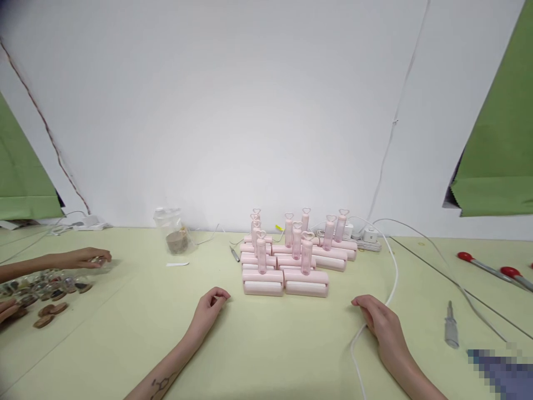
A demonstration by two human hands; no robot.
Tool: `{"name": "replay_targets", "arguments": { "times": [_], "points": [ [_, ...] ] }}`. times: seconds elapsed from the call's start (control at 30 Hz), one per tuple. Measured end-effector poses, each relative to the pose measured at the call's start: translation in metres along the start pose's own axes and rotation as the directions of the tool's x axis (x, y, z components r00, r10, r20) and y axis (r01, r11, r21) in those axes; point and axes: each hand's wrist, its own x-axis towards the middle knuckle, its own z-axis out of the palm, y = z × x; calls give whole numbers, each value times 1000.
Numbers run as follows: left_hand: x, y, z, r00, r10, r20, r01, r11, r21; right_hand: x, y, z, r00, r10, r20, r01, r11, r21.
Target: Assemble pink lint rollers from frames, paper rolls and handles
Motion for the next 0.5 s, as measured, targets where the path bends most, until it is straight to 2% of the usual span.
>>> {"name": "replay_targets", "arguments": {
  "times": [0.13, 0.3, 0.37, 0.4, 0.47, 0.5],
  "points": [
    [-1, 2, 0, 1000, 6, -4, -6, 1000, 13, -3, -4, 0, 1000, -5, 1, 5, 1000, 13],
    [0, -1, 1, 999, 36, -3, -35, 999, 41, 1, 2, -1, 1000, -4, 3, 4, 1000, 19],
    [-1, 5, -1, 998, 56, 10, -56, 997, 46, 3, 4, -1, 1000, -5, 3, 4, 1000, 22],
    [-4, 11, -3, 996, 81, 23, -82, 995, 48, 3, 5, -1, 1000, -3, 5, 3, 1000, 23],
    [-13, 32, -10, 976, 211, 48, -214, 973, 81, 4, 6, -1, 1000, -3, 8, 2, 999, 33],
    [-22, 46, -15, 938, 340, 65, -346, 930, 123, 5, 7, -1, 1000, -3, 10, 2, 999, 41]
  ]
}}
